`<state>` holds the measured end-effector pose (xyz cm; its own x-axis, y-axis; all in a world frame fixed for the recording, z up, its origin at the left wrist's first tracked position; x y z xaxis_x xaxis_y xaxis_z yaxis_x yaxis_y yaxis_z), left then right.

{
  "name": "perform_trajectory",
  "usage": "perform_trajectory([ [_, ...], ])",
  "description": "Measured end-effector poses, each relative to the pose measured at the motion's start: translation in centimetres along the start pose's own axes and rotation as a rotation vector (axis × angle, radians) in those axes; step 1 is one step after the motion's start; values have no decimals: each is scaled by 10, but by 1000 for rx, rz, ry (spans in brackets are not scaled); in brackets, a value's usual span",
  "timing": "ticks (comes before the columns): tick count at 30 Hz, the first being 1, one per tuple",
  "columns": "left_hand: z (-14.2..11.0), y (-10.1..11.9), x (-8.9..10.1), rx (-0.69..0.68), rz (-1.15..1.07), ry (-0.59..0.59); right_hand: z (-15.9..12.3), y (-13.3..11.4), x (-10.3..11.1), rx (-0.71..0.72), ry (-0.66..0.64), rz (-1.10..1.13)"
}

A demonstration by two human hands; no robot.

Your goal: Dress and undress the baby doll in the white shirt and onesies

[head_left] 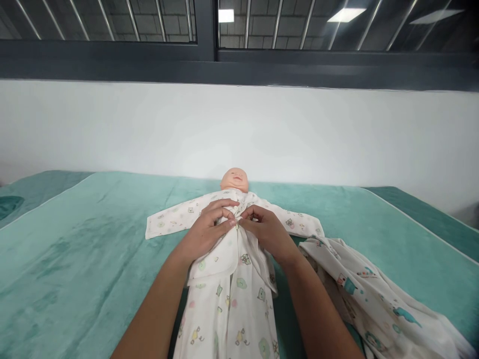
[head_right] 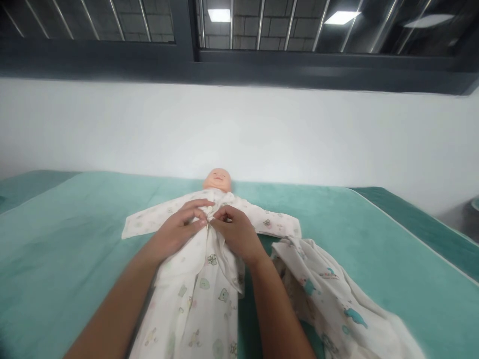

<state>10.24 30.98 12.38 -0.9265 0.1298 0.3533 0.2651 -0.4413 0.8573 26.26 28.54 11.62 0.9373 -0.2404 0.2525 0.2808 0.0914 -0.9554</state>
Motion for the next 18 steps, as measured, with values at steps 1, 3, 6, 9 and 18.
perform_trajectory([
  [1, 0, 0, 0, 11, -18, 10, 0, 0, 0, 1, 4, 0],
  [3, 0, -1, 1, 32, -50, 25, 0, 0, 0, 6, 6, 4],
  [6, 0, -1, 1, 54, -65, 28, 0, -1, 0, 3, -5, 14],
  [9, -1, -1, 2, 64, -62, 25, 0, -1, 0, -10, -11, 24],
  [18, 0, -2, 1, 76, -102, 107, -1, -1, 1, -31, 14, 34],
])
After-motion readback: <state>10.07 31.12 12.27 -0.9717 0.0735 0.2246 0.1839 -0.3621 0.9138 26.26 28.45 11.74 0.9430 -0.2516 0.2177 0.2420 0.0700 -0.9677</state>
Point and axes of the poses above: each hand's wrist, its own z-axis towards the middle knuckle, its own x-axis out of the back of the hand, y = z × x, the point moved 4 cm from there along z, towards the middle knuckle, and after that the axes turned 13 degrees about y, right-handed, at the moved point
